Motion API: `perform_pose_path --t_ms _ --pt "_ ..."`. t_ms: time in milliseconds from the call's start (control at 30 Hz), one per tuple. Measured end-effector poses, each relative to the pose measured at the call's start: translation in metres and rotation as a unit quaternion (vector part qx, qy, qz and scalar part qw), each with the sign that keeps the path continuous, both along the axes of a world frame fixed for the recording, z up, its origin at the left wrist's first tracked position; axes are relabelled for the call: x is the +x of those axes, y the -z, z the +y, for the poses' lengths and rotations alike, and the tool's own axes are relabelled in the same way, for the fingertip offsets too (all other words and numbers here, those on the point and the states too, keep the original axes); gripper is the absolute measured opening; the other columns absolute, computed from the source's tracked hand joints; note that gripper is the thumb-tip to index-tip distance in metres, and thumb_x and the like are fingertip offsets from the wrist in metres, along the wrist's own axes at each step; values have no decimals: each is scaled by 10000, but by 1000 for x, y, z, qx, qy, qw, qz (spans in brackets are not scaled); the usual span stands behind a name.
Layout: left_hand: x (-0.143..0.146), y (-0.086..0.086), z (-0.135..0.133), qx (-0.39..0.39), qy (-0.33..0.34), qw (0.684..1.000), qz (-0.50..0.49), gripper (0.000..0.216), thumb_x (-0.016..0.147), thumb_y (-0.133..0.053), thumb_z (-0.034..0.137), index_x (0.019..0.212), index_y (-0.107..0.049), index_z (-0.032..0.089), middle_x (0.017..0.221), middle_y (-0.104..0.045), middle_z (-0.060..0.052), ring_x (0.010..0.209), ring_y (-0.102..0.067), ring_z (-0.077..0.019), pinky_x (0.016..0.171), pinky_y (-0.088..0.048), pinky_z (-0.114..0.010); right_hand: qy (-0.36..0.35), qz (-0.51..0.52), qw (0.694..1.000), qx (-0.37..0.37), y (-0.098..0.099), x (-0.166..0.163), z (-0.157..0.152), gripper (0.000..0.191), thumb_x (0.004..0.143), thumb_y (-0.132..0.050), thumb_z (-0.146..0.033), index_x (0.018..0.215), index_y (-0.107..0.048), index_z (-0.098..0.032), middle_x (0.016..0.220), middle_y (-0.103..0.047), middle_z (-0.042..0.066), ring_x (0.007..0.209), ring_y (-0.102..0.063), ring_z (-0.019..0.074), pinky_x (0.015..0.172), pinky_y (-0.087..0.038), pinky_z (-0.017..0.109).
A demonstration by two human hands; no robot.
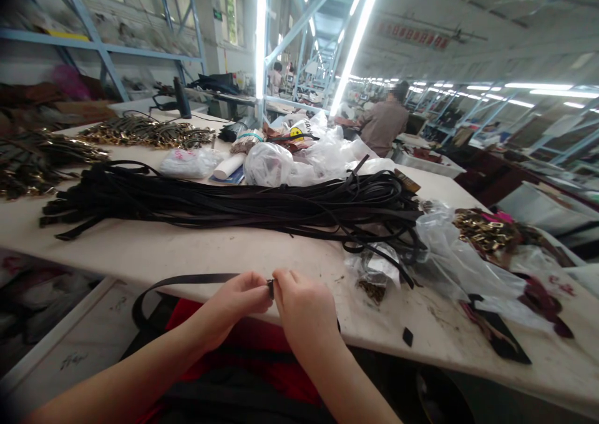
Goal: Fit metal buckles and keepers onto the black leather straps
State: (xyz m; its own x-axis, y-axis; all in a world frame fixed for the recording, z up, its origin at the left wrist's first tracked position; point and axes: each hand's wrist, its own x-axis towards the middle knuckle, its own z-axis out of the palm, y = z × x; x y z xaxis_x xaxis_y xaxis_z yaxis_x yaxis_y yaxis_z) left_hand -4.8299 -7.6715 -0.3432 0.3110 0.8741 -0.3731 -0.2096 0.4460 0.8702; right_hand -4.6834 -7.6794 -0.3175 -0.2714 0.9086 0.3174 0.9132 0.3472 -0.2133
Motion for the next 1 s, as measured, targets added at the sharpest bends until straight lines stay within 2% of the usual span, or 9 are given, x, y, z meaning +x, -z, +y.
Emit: perform_pose_path --t_ms 167,400,533,633,700,767,867,933,1000 --pt "2 2 -5 11 0 1000 20 189 690 -653 275 698 -517 143 656 -552 25 634 -473 -100 621 -363 -219 -6 -39 999 -4 4 -6 -6 114 802 -528 -166 824 -628 -216 706 -656 26 565 -583 179 475 -275 276" --pt "0 5 -12 22 -1 1000 20 203 717 -633 292 795 -579 113 765 -580 -14 698 -469 -113 664 -355 -232 -16 77 996 -31 18 -5 -5 211 860 -436 -174 979 -610 -188 888 -675 62 756 -623 195 631 -418 283" --pt "0 7 -13 31 -23 999 11 234 689 -676 282 787 -518 140 693 -557 25 651 -492 -101 643 -369 -226 -56 51 994 -81 15 -5 -8 249 817 -558 -329 1022 -591 -192 878 -635 57 734 -599 202 599 -414 285" --pt "-12 1 -8 44 -39 998 -4 291 651 -716 211 820 -485 159 649 -531 62 603 -505 -77 605 -391 -193 -69 10 996 -49 8 0 -13 197 763 -618 -323 913 -621 -195 790 -594 44 691 -564 198 588 -400 290" --pt "-32 -8 -2 62 -88 994 -18 277 637 -717 151 807 -498 159 646 -541 62 588 -520 -65 592 -417 -169 -74 23 997 13 2 9 -14 141 754 -605 -276 865 -625 -192 809 -590 53 746 -553 206 663 -416 313" --pt "-59 -18 7 62 -176 982 -39 260 621 -707 93 783 -515 160 649 -559 55 566 -539 -62 583 -453 -160 -80 69 993 47 -3 19 -13 144 745 -588 -246 872 -617 -184 846 -592 59 785 -550 199 720 -426 318" --pt "-86 -31 12 61 -270 956 -93 237 620 -674 53 793 -558 166 648 -576 50 532 -549 -60 574 -490 -163 -97 150 984 15 -9 27 -12 169 757 -570 -242 909 -597 -175 858 -593 45 743 -564 157 687 -446 273" --pt "-83 -34 3 72 -238 959 -136 192 673 -666 182 847 -585 182 729 -614 20 615 -588 -101 599 -514 -208 -110 182 977 -12 -10 23 -14 180 774 -561 -251 937 -588 -179 863 -599 38 726 -573 145 664 -455 258" --pt "-63 -35 -12 88 -123 981 -124 239 709 -639 359 870 -596 188 795 -631 -13 701 -600 -154 603 -514 -254 -128 208 970 -17 -9 12 -19 208 790 -554 -261 981 -575 -183 885 -611 43 753 -586 149 678 -466 256"
